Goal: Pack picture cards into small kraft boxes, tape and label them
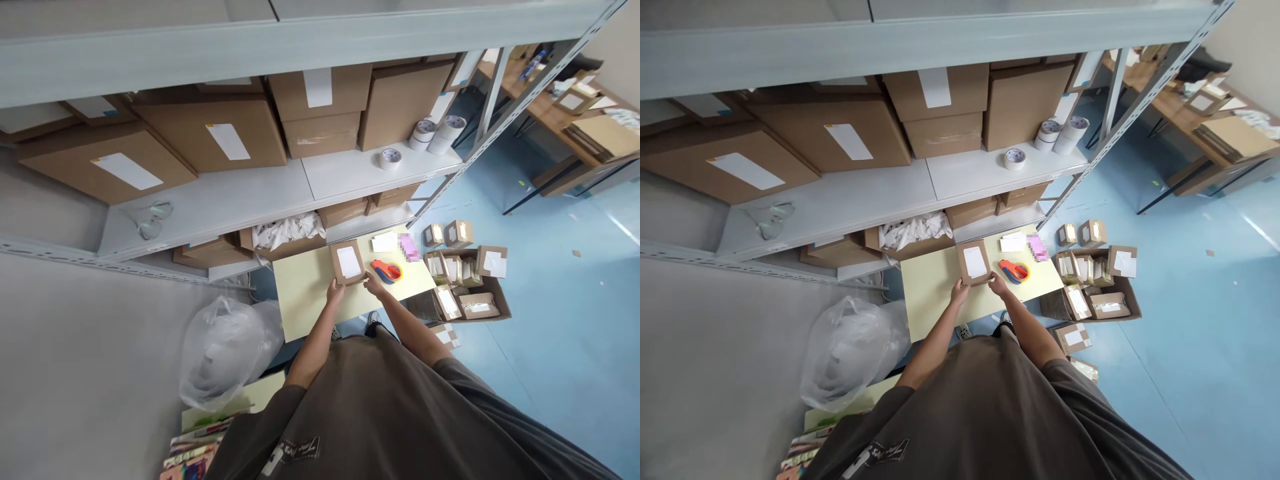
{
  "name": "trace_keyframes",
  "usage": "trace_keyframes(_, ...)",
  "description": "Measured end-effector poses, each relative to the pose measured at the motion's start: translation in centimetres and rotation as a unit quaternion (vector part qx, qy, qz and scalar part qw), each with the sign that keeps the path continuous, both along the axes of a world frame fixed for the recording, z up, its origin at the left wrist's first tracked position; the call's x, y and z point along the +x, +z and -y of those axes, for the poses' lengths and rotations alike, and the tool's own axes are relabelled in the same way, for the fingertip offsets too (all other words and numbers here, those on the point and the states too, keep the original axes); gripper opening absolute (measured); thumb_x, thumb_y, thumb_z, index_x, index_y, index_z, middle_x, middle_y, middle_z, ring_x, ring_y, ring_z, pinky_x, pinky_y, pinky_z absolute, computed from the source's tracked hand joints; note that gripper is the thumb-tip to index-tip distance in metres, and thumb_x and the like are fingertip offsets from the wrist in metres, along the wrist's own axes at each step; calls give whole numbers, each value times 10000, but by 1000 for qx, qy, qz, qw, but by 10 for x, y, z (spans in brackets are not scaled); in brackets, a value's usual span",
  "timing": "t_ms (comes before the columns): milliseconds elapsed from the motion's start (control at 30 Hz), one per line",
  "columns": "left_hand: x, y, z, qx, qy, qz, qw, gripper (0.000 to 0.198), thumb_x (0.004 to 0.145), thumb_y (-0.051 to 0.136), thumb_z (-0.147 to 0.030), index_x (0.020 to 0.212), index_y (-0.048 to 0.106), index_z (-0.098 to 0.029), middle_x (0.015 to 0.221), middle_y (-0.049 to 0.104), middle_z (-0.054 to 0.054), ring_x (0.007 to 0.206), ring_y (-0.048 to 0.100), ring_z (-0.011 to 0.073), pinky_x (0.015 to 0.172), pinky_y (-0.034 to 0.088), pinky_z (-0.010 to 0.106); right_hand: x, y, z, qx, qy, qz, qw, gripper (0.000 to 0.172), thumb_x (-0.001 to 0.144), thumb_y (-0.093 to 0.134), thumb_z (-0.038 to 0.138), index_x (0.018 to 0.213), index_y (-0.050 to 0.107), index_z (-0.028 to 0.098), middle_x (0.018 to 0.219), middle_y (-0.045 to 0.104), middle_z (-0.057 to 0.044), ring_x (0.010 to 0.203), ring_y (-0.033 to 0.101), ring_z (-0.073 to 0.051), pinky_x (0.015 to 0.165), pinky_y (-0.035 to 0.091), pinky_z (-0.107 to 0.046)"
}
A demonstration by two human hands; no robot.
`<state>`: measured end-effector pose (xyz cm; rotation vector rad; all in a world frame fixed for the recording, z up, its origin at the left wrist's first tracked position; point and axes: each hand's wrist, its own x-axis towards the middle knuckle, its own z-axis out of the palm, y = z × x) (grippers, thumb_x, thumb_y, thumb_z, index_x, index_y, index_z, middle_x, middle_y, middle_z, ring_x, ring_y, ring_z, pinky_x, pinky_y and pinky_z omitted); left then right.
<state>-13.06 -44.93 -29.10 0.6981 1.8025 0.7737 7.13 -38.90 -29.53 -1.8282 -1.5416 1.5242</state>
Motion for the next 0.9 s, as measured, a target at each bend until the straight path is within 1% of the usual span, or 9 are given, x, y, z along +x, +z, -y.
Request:
trace_keyframes(67, -5, 7, -8, -15, 18, -100, 995, 672, 893, 749, -316, 1523, 564, -172, 1573, 599, 195, 1536, 492, 340, 1216, 431, 402, 10, 10, -5, 60, 11, 51, 997, 800, 742, 626, 203, 1540, 569, 189, 1550, 618, -154, 1400, 594, -345, 1177, 490, -465)
trace_keyframes(133, -4, 18, -25, 28, 31, -173, 984, 603, 953, 665, -285, 1535, 555, -175, 1612, 563, 175, 1536, 492, 299, 1239, 410, 378, 24, 22, -16, 125, 28, 83, 988, 823, 793, 606, 186, 1611, 507, 189, 1653, 528, -129, 1536, 480, -316, 1271, 402, -449)
trace_keyframes(233, 18, 34, -67, 117, -21, -168, 979, 435, 1009, 579, -268, 1436, 649, -225, 1481, 682, 121, 1340, 657, 251, 1145, 498, 346, 51, 35, -42, 174, 53, 108, 977, 817, 839, 582, 177, 1648, 470, 193, 1701, 470, -107, 1605, 391, -286, 1308, 360, -444)
trace_keyframes(333, 58, 40, -120, 130, -90, -126, 979, 348, 1000, 614, -263, 1329, 718, -214, 1298, 772, 114, 1113, 741, 238, 1024, 551, 338, 81, 37, -77, 169, 56, 128, 976, 819, 846, 576, 163, 1656, 465, 191, 1724, 439, -96, 1610, 385, -273, 1309, 364, -421)
trace_keyframes(433, 99, 28, -171, 90, -128, -120, 980, 321, 974, 675, -253, 1284, 729, -189, 1230, 788, 131, 1105, 745, 251, 1000, 537, 334, 108, 24, -114, 125, 48, 154, 979, 819, 844, 572, 141, 1657, 467, 163, 1749, 393, -105, 1593, 416, -280, 1295, 379, -391)
trace_keyframes(600, 142, -14, -227, -8, -122, -170, 978, 187, 951, 723, -277, 1100, 754, -168, 1179, 794, 165, 1142, 742, 295, 979, 527, 349, 133, -18, -158, 26, 78, 185, 979, 818, 849, 585, 103, 1653, 444, 62, 1759, 338, -194, 1611, 385, -314, 1299, 362, -386)
trace_keyframes(733, 160, -39, -241, -54, -78, -167, 982, 217, 908, 775, -307, 1067, 753, -161, 1125, 810, 160, 1063, 766, 284, 915, 542, 337, 130, -42, -166, 6, 125, 172, 977, 795, 869, 582, 106, 1648, 440, 34, 1784, 259, -212, 1641, 319, -325, 1293, 367, -390)
trace_keyframes(833, 165, -45, -240, -71, -25, -202, 976, 230, 886, 785, -308, 1069, 757, -171, 1118, 816, 149, 1035, 767, 274, 879, 540, 325, 126, -48, -161, 6, 142, 158, 977, 836, 849, 648, 151, 1660, 448, 123, 1803, 230, -170, 1634, 329, -344, 1260, 410, -404)
trace_keyframes(900, 165, -44, -237, -79, -16, -219, 972, 191, 890, 767, -320, 1019, 774, -179, 1079, 822, 143, 1000, 767, 275, 847, 537, 325, 126, -47, -157, 12, 146, 144, 979, 855, 838, 668, 167, 1664, 447, 169, 1801, 253, -147, 1624, 347, -342, 1246, 425, -404)
